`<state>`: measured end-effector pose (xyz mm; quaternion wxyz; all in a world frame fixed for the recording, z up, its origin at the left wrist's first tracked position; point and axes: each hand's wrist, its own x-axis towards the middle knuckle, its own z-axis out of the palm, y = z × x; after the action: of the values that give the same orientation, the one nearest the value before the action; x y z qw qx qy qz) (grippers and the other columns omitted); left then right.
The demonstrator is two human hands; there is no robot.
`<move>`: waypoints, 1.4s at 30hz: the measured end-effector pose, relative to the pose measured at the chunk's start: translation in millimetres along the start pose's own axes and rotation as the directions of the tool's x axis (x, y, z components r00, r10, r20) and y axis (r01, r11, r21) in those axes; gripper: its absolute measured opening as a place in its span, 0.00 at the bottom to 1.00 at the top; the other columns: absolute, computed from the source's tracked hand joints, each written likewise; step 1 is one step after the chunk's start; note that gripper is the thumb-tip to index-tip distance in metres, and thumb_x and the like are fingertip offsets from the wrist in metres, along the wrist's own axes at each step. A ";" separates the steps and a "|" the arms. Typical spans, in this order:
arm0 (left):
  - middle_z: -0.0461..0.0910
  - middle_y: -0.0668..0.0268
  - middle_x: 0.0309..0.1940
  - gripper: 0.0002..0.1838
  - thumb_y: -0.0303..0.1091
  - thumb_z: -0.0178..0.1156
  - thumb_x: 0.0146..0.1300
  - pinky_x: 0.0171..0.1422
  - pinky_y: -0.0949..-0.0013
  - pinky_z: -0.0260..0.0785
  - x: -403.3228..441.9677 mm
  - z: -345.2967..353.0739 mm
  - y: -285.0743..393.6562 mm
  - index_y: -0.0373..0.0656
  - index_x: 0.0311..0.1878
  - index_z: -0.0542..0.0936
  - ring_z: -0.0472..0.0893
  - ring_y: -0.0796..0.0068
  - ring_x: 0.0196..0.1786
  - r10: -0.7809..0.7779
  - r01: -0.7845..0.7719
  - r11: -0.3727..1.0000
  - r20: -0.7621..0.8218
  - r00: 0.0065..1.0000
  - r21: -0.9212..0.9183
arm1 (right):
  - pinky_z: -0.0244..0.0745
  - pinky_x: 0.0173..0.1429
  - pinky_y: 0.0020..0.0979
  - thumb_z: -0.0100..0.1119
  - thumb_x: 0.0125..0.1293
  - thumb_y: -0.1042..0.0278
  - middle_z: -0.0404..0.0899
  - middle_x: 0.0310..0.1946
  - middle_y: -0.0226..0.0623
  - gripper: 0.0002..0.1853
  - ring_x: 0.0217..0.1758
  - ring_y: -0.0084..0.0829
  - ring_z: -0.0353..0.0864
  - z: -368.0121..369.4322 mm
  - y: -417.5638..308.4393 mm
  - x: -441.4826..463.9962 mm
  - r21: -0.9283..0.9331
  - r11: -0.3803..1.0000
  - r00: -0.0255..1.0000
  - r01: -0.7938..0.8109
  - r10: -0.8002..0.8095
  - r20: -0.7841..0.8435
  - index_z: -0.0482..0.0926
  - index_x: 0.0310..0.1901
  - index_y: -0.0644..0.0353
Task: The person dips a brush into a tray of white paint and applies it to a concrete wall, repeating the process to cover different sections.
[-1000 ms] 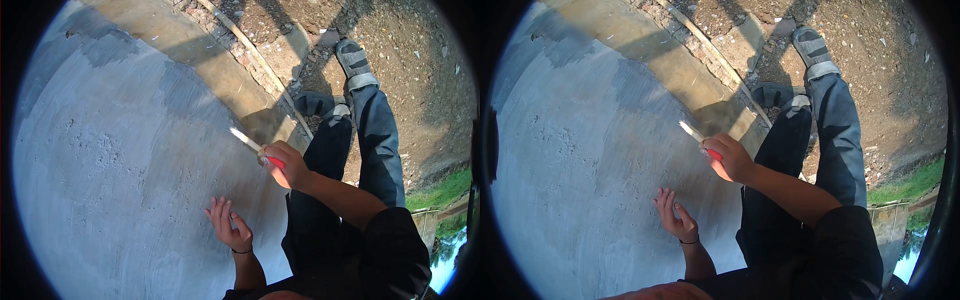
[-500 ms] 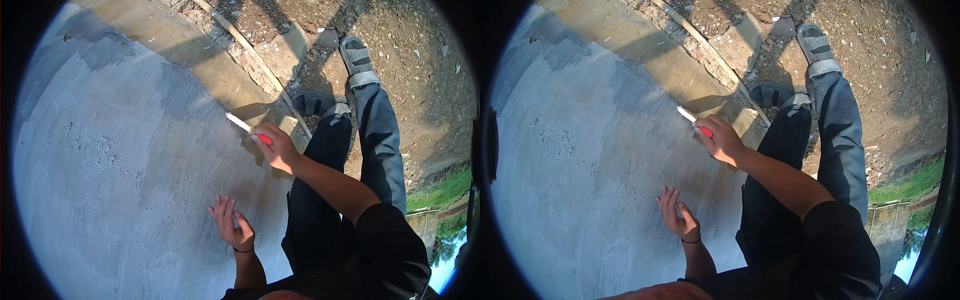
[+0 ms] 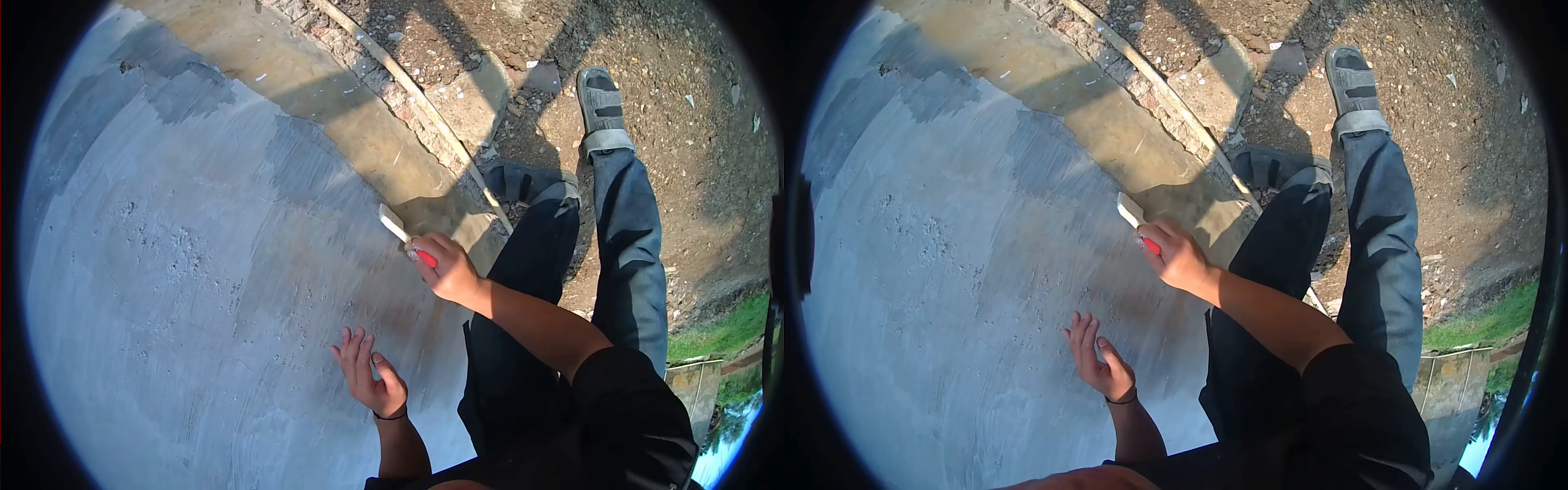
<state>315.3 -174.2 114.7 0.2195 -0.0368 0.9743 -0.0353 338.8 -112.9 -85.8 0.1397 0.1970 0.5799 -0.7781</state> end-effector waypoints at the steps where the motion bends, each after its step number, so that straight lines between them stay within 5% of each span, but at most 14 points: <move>1: 0.77 0.57 0.48 0.14 0.26 0.47 0.59 0.69 0.45 0.45 -0.6 2.0 1.4 0.37 0.45 0.78 0.70 0.52 0.60 -0.004 0.004 1.000 -0.005 1.000 -0.014 | 0.71 0.35 0.37 0.56 0.54 0.75 0.73 0.30 0.42 0.10 0.32 0.45 0.74 2.4 -3.8 -5.9 0.000 1.000 1.000 0.004 -0.004 -0.001 0.74 0.39 0.61; 7: 0.77 0.57 0.48 0.13 0.26 0.47 0.59 0.69 0.45 0.45 4.7 13.6 1.8 0.37 0.44 0.78 0.70 0.52 0.60 -0.055 0.051 0.997 -0.071 0.996 -0.057 | 0.72 0.36 0.36 0.58 0.55 0.75 0.74 0.32 0.41 0.10 0.33 0.42 0.76 -21.4 -47.5 -37.8 0.154 0.982 0.982 0.108 -0.129 0.135 0.73 0.40 0.60; 11: 0.77 0.57 0.48 0.13 0.25 0.46 0.60 0.69 0.46 0.45 -3.9 11.3 3.4 0.37 0.44 0.78 0.70 0.52 0.60 -0.030 0.023 0.998 -0.101 0.994 -0.066 | 0.73 0.35 0.34 0.57 0.53 0.79 0.74 0.34 0.42 0.12 0.33 0.42 0.75 -18.6 -14.7 -30.2 -0.044 0.997 0.997 0.059 -0.061 -0.043 0.73 0.41 0.62; 17: 0.77 0.55 0.48 0.14 0.25 0.45 0.61 0.70 0.47 0.46 -18.4 18.2 -6.7 0.35 0.45 0.78 0.71 0.52 0.59 -0.069 0.032 0.987 -0.234 0.970 -0.157 | 0.72 0.34 0.35 0.56 0.55 0.75 0.73 0.34 0.42 0.10 0.32 0.44 0.75 3.3 -13.4 -50.6 -0.099 0.978 0.980 0.184 -0.175 0.094 0.74 0.40 0.61; 20: 0.77 0.54 0.48 0.14 0.25 0.45 0.60 0.69 0.47 0.46 -23.4 24.4 -10.3 0.33 0.45 0.77 0.71 0.51 0.59 -0.108 0.031 0.970 -0.313 0.944 -0.243 | 0.70 0.34 0.34 0.56 0.57 0.74 0.71 0.30 0.41 0.07 0.31 0.41 0.75 -20.6 -25.8 -55.6 0.009 1.000 0.987 -0.023 0.021 0.158 0.74 0.38 0.62; 24: 0.77 0.53 0.48 0.15 0.24 0.45 0.58 0.69 0.47 0.47 -41.1 30.5 -6.6 0.31 0.45 0.77 0.71 0.50 0.59 -0.180 0.030 0.930 -0.382 0.906 -0.366 | 0.69 0.35 0.31 0.54 0.58 0.74 0.72 0.31 0.42 0.07 0.30 0.39 0.75 -31.5 -20.8 -47.4 -0.174 0.979 0.993 0.111 -0.102 0.059 0.74 0.39 0.64; 27: 0.76 0.53 0.48 0.15 0.23 0.44 0.58 0.69 0.47 0.48 -58.4 35.4 -11.0 0.31 0.45 0.77 0.71 0.50 0.59 -0.168 0.007 0.930 -0.408 0.897 -0.366 | 0.69 0.35 0.32 0.55 0.58 0.74 0.73 0.31 0.43 0.08 0.31 0.41 0.75 -26.2 -11.5 -41.1 -0.133 0.977 0.986 0.165 -0.168 -0.016 0.74 0.40 0.65; 33: 0.76 0.53 0.48 0.15 0.23 0.44 0.58 0.69 0.47 0.48 -99.4 52.2 -20.8 0.31 0.45 0.77 0.71 0.50 0.59 -0.211 0.102 0.965 -0.488 0.847 -0.241 | 0.69 0.36 0.34 0.55 0.58 0.74 0.73 0.29 0.44 0.08 0.31 0.43 0.75 3.3 4.0 -59.7 -0.064 0.988 0.973 0.142 -0.128 0.190 0.76 0.39 0.65; 37: 0.77 0.53 0.48 0.15 0.22 0.44 0.58 0.68 0.47 0.49 -122.6 53.5 -29.0 0.31 0.45 0.77 0.71 0.50 0.58 -0.104 0.051 0.991 -0.457 0.884 -0.127 | 0.70 0.37 0.33 0.54 0.58 0.74 0.74 0.31 0.44 0.08 0.33 0.41 0.75 -23.9 11.1 -81.4 -0.183 0.969 0.964 0.165 -0.119 0.237 0.75 0.40 0.65; 39: 0.77 0.53 0.48 0.15 0.22 0.44 0.58 0.68 0.48 0.50 -132.3 54.6 -33.5 0.31 0.46 0.76 0.71 0.50 0.58 -0.081 0.043 0.995 -0.483 0.872 -0.090 | 0.70 0.39 0.31 0.53 0.60 0.74 0.74 0.32 0.43 0.08 0.35 0.38 0.76 -31.4 14.9 -86.1 0.004 0.987 0.987 0.158 -0.158 0.010 0.74 0.40 0.66; 42: 0.77 0.52 0.48 0.15 0.21 0.44 0.59 0.65 0.51 0.57 -147.0 54.1 -51.1 0.30 0.46 0.76 0.72 0.51 0.57 -0.023 0.001 0.999 -0.514 0.858 -0.044 | 0.70 0.41 0.29 0.54 0.61 0.73 0.74 0.34 0.42 0.08 0.36 0.35 0.76 -34.8 22.9 -85.1 -0.032 0.988 0.989 0.150 -0.150 -0.003 0.74 0.41 0.66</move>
<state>473.9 -215.1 132.8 -0.0494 -0.0367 0.9978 -0.0245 429.2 -87.1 -74.0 0.0821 0.1527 0.6059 -0.7764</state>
